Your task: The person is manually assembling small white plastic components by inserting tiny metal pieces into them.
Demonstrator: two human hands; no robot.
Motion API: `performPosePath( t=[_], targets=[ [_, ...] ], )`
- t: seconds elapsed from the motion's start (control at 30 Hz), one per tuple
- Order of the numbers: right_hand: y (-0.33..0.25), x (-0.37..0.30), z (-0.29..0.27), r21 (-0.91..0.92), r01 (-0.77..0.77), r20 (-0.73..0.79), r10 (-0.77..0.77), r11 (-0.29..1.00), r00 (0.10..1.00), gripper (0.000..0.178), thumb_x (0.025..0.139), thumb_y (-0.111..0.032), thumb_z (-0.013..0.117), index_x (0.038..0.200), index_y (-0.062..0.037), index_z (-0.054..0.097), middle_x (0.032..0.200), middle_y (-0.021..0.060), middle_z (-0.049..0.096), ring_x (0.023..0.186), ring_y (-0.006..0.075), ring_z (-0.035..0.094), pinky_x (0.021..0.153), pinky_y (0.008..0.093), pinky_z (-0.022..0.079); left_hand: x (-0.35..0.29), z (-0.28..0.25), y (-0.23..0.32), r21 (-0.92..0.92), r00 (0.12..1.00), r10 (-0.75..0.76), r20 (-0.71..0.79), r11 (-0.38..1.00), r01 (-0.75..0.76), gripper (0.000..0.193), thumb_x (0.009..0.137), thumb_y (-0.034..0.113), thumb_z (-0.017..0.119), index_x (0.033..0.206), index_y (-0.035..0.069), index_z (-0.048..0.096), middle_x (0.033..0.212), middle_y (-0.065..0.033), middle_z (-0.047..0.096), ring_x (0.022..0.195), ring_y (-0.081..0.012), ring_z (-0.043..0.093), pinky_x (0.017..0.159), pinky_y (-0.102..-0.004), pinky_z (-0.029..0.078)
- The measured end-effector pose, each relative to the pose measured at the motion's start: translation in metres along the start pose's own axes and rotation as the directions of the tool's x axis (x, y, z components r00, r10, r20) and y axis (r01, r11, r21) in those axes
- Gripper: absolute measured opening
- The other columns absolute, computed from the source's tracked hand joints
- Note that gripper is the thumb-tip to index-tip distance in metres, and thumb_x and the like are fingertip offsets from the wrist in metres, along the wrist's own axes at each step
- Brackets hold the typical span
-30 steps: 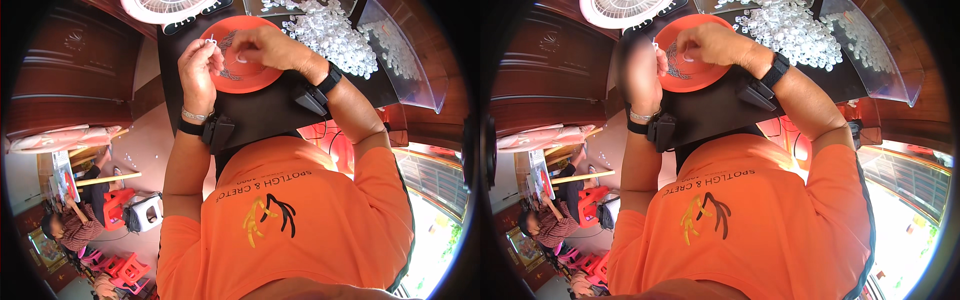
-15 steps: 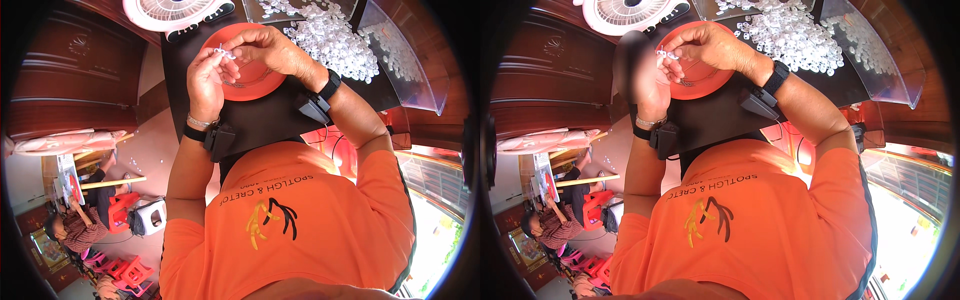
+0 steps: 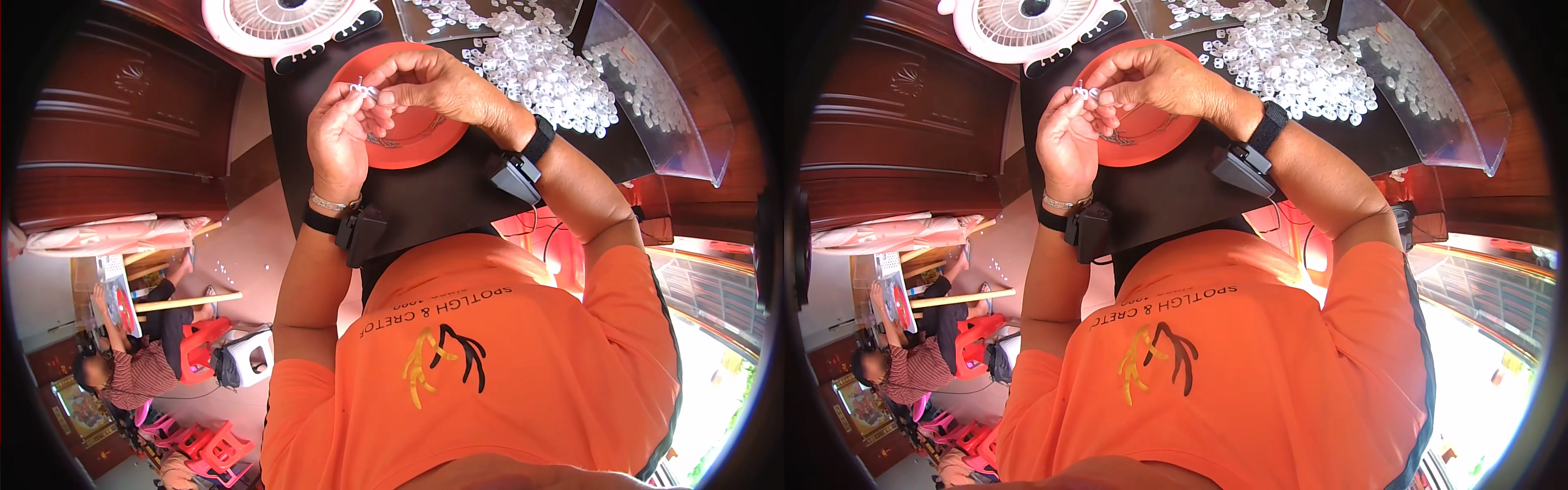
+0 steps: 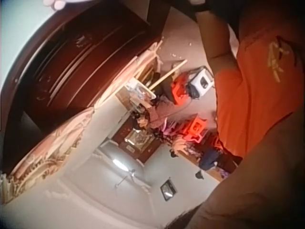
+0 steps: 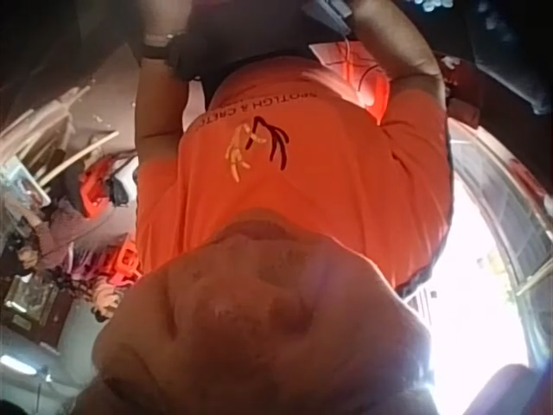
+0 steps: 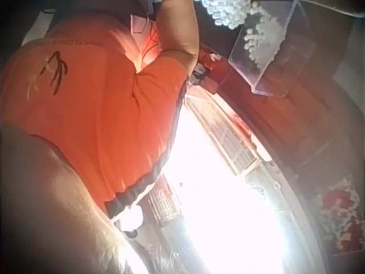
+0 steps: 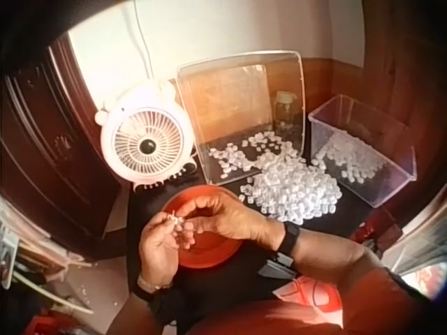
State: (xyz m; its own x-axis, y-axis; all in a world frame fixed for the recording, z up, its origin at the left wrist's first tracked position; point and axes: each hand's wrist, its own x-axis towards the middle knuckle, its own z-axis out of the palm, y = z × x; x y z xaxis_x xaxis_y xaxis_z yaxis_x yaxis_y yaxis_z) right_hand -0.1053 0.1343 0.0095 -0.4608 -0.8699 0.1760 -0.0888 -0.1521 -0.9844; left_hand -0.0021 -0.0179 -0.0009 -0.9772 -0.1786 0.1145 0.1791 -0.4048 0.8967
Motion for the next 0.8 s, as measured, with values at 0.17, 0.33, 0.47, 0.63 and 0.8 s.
performPosePath(
  t=[0.17,0.33,0.47,0.63,0.8],
  targets=[
    [-0.002,-0.001,0.001,0.023,0.08,-0.026,-0.079,0.997,0.997,0.018,0.087,-0.004,0.061,0.106,-0.0004,0.062,0.093,0.0039,0.065,0.086,0.0105,0.061,0.079,0.0252,0.051,0.0,0.004,-0.002,-0.051,0.999,0.011,-0.033,0.999,-0.013,0.015,0.088,0.014,0.05,0.085,0.0,0.055,0.072,-0.0112,0.062,0.062,-0.0175,0.059,0.058,-0.0251,0.045],
    [0.0,0.001,-0.008,-0.002,0.041,-0.164,-0.041,0.999,0.986,0.017,0.089,-0.006,0.06,0.105,-0.0016,0.063,0.089,0.0017,0.064,0.079,0.0077,0.059,0.073,0.0222,0.049,-0.003,0.006,-0.001,0.115,0.994,0.002,-0.107,0.993,0.011,0.016,0.087,0.015,0.051,0.078,0.004,0.056,0.066,-0.006,0.06,0.055,-0.0117,0.054,0.052,-0.0217,0.039],
    [-0.001,0.001,-0.01,0.015,-0.029,-0.225,0.031,0.999,0.974,0.017,0.089,-0.01,0.06,0.104,-0.0029,0.065,0.082,-0.0013,0.063,0.071,0.0056,0.055,0.068,0.0197,0.047,-0.004,0.009,0.0,0.235,0.988,0.007,-0.151,0.971,0.029,0.017,0.086,0.016,0.053,0.073,0.005,0.056,0.063,-0.0027,0.057,0.052,-0.0081,0.049,0.049,-0.0201,0.035],
    [0.002,0.002,-0.009,0.036,-0.006,-0.206,0.013,0.999,0.978,0.019,0.086,-0.008,0.062,0.104,-0.0009,0.064,0.086,0.0011,0.065,0.07,0.0051,0.056,0.065,0.0195,0.048,-0.004,0.01,-0.001,0.246,0.989,-0.016,-0.145,0.968,0.051,0.017,0.085,0.016,0.054,0.073,0.004,0.056,0.062,-0.0015,0.056,0.051,-0.0071,0.047,0.048,-0.0197,0.034],
    [0.001,0.001,-0.005,-0.023,-0.004,-0.222,-0.001,1.0,0.975,0.02,0.086,-0.011,0.063,0.103,-0.0006,0.064,0.087,0.0013,0.065,0.072,0.0057,0.057,0.067,0.02,0.048,-0.006,0.012,-0.001,0.254,0.989,-0.028,-0.145,0.965,0.065,0.017,0.085,0.016,0.054,0.073,0.004,0.057,0.062,-0.0014,0.056,0.052,-0.0071,0.047,0.048,-0.0199,0.034]
  ],
)
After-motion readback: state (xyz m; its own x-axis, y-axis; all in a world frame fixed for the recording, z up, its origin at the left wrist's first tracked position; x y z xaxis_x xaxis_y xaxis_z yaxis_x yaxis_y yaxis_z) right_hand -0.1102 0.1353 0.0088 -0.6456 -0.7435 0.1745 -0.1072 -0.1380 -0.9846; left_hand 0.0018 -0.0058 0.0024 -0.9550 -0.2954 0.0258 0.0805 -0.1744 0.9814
